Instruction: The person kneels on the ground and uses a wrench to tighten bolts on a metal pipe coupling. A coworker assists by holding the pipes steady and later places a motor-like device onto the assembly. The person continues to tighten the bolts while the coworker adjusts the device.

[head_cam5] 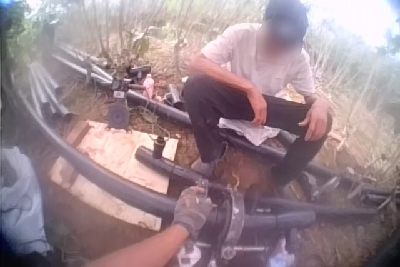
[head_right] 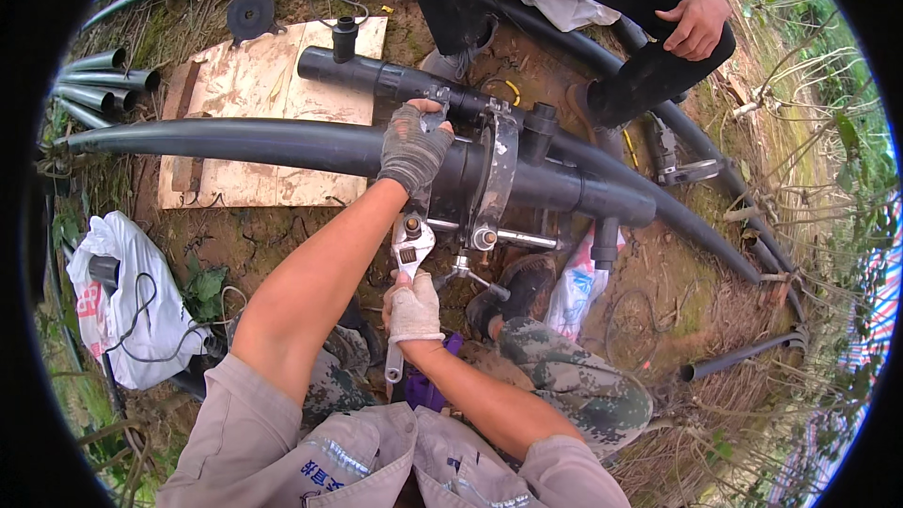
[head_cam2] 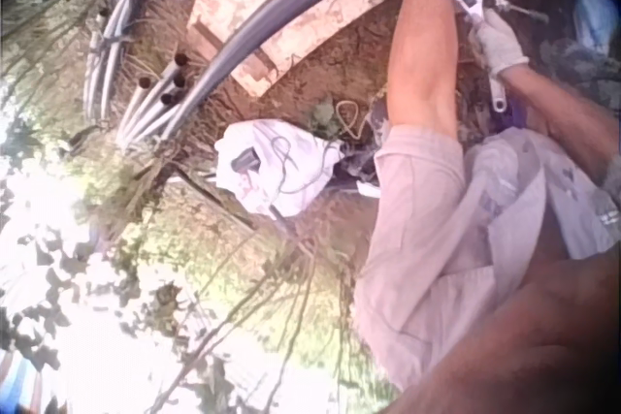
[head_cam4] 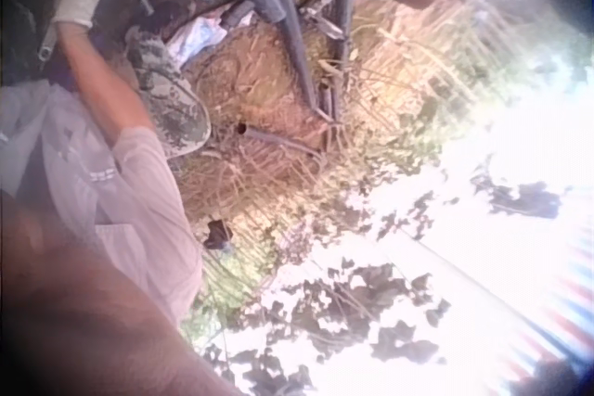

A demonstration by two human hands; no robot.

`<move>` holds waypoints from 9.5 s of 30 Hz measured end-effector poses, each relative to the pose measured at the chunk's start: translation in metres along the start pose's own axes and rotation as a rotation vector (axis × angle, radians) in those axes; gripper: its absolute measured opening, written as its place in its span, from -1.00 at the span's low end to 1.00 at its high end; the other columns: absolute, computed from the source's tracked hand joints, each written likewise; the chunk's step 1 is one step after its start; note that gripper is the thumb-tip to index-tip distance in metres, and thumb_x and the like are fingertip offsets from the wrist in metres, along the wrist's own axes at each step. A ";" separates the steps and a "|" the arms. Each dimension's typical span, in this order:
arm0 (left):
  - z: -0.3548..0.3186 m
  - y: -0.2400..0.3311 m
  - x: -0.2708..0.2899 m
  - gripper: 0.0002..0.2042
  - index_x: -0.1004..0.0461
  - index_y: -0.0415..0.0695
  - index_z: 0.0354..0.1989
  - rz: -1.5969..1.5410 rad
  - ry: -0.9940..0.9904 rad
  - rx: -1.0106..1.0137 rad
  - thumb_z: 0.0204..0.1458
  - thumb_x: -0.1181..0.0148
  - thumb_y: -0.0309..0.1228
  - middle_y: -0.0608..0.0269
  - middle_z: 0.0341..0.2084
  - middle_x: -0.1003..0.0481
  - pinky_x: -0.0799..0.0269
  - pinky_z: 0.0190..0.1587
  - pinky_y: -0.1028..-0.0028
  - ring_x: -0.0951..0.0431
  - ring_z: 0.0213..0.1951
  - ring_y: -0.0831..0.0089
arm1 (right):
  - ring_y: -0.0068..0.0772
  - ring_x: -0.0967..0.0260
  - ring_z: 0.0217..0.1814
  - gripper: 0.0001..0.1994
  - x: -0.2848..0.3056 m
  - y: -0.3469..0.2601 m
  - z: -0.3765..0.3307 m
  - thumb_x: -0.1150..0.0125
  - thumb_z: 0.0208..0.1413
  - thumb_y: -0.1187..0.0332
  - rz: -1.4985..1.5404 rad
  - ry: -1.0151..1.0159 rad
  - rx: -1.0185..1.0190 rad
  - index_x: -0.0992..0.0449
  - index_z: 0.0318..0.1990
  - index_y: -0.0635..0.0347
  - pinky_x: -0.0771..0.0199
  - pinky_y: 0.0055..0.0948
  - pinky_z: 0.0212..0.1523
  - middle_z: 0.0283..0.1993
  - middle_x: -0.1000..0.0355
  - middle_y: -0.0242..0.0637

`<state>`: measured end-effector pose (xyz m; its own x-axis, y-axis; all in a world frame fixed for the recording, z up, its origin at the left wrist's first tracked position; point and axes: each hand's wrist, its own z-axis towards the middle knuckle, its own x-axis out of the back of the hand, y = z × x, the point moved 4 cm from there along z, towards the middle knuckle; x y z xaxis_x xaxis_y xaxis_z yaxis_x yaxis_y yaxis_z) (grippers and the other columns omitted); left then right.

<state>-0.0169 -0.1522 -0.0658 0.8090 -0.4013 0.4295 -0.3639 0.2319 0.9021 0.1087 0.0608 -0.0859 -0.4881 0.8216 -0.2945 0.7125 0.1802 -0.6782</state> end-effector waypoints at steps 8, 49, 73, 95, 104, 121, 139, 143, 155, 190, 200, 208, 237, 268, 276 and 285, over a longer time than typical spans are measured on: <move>-0.003 0.000 -0.003 -0.66 -0.55 -0.09 -0.06 0.003 -0.005 -0.017 -0.04 -0.40 -0.35 0.04 -0.18 -0.59 -0.50 0.06 0.26 -0.62 -0.11 0.16 | -0.52 -0.13 -0.71 -0.74 0.075 -0.088 0.015 0.01 0.45 0.10 -0.559 -0.354 -0.203 -0.31 -0.13 0.12 -0.11 -0.50 -0.70 -0.60 -0.25 -0.39; -0.004 0.002 -0.001 -0.66 -0.57 -0.04 -0.09 0.059 0.017 -0.014 -0.07 -0.44 -0.31 0.09 -0.21 -0.62 -0.50 0.06 0.31 -0.62 -0.13 0.19 | -0.56 -0.03 -0.79 -0.79 0.026 -0.034 -0.001 0.01 0.44 0.21 -0.220 -0.026 -0.128 -0.36 -0.09 0.18 -0.03 -0.49 -0.78 -0.66 -0.14 -0.49; -0.005 0.002 -0.001 -0.63 -0.54 -0.10 -0.08 0.013 -0.016 -0.026 -0.10 -0.41 -0.32 0.00 -0.11 -0.57 -0.45 0.14 0.25 -0.58 -0.01 0.08 | -0.55 -0.13 -0.61 -0.78 0.061 -0.139 0.031 -0.01 0.44 0.16 -0.910 -0.432 -0.357 -0.35 -0.19 0.10 -0.11 -0.44 -0.64 -0.55 -0.18 -0.46; 0.003 -0.007 -0.005 -0.62 -0.56 -0.10 -0.08 0.028 -0.028 -0.025 -0.10 -0.45 -0.30 -0.02 -0.10 -0.57 -0.46 0.12 0.25 -0.58 -0.03 0.10 | -0.34 -0.40 -0.54 -0.64 0.097 -0.134 0.034 -0.26 0.29 0.16 -1.180 -0.511 -0.201 -0.39 -0.01 0.27 -0.37 -0.32 -0.54 -0.44 -0.41 -0.22; 0.005 -0.012 -0.004 -0.64 -0.58 -0.11 -0.11 0.014 0.032 -0.062 -0.12 -0.46 -0.31 -0.01 -0.16 -0.60 -0.49 0.07 0.24 -0.62 -0.08 0.10 | -0.50 -0.30 -0.57 -0.71 0.089 -0.120 0.026 -0.26 0.26 0.23 -1.030 -0.451 -0.156 -0.42 -0.04 0.25 -0.31 -0.37 -0.54 -0.47 -0.36 -0.33; 0.001 -0.005 -0.003 -0.65 -0.58 -0.07 -0.12 0.030 0.016 -0.011 -0.11 -0.46 -0.29 -0.02 -0.13 -0.60 -0.47 0.12 0.25 -0.60 -0.03 0.07 | -0.61 -0.18 -0.65 -0.80 0.070 -0.043 -0.007 -0.17 0.32 0.39 -0.492 -0.223 -0.151 -0.33 0.00 0.18 -0.19 -0.52 -0.66 -0.48 -0.30 -0.44; 0.003 -0.009 -0.005 -0.64 -0.50 -0.13 -0.01 0.074 -0.021 -0.148 0.13 -0.31 -0.17 -0.10 -0.12 -0.57 -0.44 0.12 0.16 -0.58 -0.03 -0.02 | 0.09 -0.50 -0.24 -0.71 0.054 0.038 -0.045 -0.25 0.24 0.22 -0.804 0.056 0.153 -0.41 -0.12 0.27 -0.44 -0.11 -0.19 -0.32 -0.50 0.05; -0.007 -0.013 -0.007 -0.58 -0.42 -0.12 0.15 0.099 -0.081 -0.213 0.20 -0.24 -0.18 -0.14 0.00 -0.52 -0.40 0.20 0.18 -0.53 0.08 -0.01 | 0.10 -0.50 -0.22 -0.68 0.076 0.068 -0.057 -0.21 0.27 0.15 -0.935 -0.143 0.005 -0.40 -0.11 0.27 -0.43 -0.09 -0.19 -0.32 -0.49 0.07; -0.011 -0.016 0.000 -0.55 -0.39 -0.05 0.20 0.108 -0.114 -0.216 0.18 -0.25 -0.21 -0.13 0.11 -0.45 -0.37 0.24 0.19 -0.50 0.13 -0.03 | -0.61 -0.12 -0.70 -0.80 0.101 -0.049 -0.020 -0.01 0.43 0.17 -0.467 -0.247 -0.149 -0.41 -0.11 0.08 -0.14 -0.49 -0.69 -0.61 -0.21 -0.51; -0.015 -0.010 -0.002 -0.62 -0.45 -0.08 0.13 0.054 -0.035 -0.285 0.15 -0.26 -0.26 -0.04 0.01 -0.53 -0.40 0.20 0.19 -0.54 0.08 0.02 | -0.52 -0.05 -0.76 -0.88 0.055 -0.018 -0.026 0.02 0.43 0.26 -0.262 -0.155 -0.167 -0.26 -0.12 0.06 -0.09 -0.46 -0.80 -0.60 -0.18 -0.42; -0.016 -0.012 -0.003 -0.62 -0.47 -0.04 0.14 -0.043 -0.054 -0.215 0.15 -0.29 -0.30 -0.02 -0.04 -0.53 -0.40 0.16 0.25 -0.55 0.02 0.14 | -0.44 -0.10 -0.79 -0.78 0.004 0.022 -0.022 0.07 0.46 0.16 0.066 -0.034 -0.056 -0.25 -0.11 0.10 -0.12 -0.45 -0.77 -0.59 -0.20 -0.34; -0.024 -0.007 0.002 -0.65 -0.48 -0.09 0.07 -0.059 0.007 -0.262 0.11 -0.30 -0.35 -0.05 -0.04 -0.53 -0.40 0.17 0.22 -0.54 0.04 0.01 | -0.45 -0.11 -0.80 -0.67 0.007 0.024 -0.022 0.06 0.46 0.04 0.151 -0.124 -0.025 -0.27 -0.09 0.16 -0.11 -0.45 -0.78 -0.60 -0.22 -0.34; -0.020 -0.008 0.003 -0.66 -0.47 -0.10 0.08 -0.065 -0.029 -0.276 0.12 -0.26 -0.37 0.00 -0.02 -0.52 -0.36 0.21 0.23 -0.51 0.07 0.07 | -0.53 -0.14 -0.75 -0.79 0.033 -0.040 0.034 -0.05 0.42 0.12 -0.066 -0.282 -0.094 -0.36 0.00 -0.01 -0.08 -0.52 -0.72 -0.52 -0.39 -0.33; -0.025 -0.011 0.003 -0.67 -0.47 -0.11 0.11 -0.052 0.023 -0.326 0.17 -0.23 -0.38 0.02 -0.06 -0.54 -0.43 0.11 0.27 -0.56 -0.04 0.17 | -0.50 -0.07 -0.81 -0.78 -0.019 0.004 0.021 0.13 0.49 0.18 0.133 0.077 0.169 -0.22 -0.17 0.11 -0.09 -0.45 -0.80 -0.67 -0.19 -0.39; -0.018 -0.013 0.002 -0.65 -0.45 -0.13 0.10 -0.066 -0.047 -0.246 0.14 -0.24 -0.39 -0.02 0.01 -0.51 -0.40 0.17 0.22 -0.54 0.05 0.06 | -0.57 -0.08 -0.77 -0.83 0.009 0.002 0.004 0.08 0.47 0.15 0.099 -0.063 0.083 -0.27 -0.06 -0.01 -0.06 -0.52 -0.77 -0.63 -0.22 -0.46; -0.016 -0.018 -0.006 -0.65 -0.45 -0.10 0.10 -0.091 -0.063 -0.221 0.14 -0.25 -0.39 -0.04 -0.02 -0.52 -0.43 0.15 0.20 -0.55 0.04 0.06 | -0.51 -0.17 -0.73 -0.77 0.132 -0.092 -0.019 -0.03 0.43 0.15 -0.238 -0.132 -0.013 -0.37 -0.03 0.10 -0.22 -0.51 -0.68 -0.58 -0.33 -0.35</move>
<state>-0.0079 -0.1394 -0.0859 0.8010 -0.4820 0.3550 -0.1755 0.3779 0.9091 -0.0115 0.1628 -0.0502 -0.7035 0.6778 -0.2138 0.5761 0.3677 -0.7301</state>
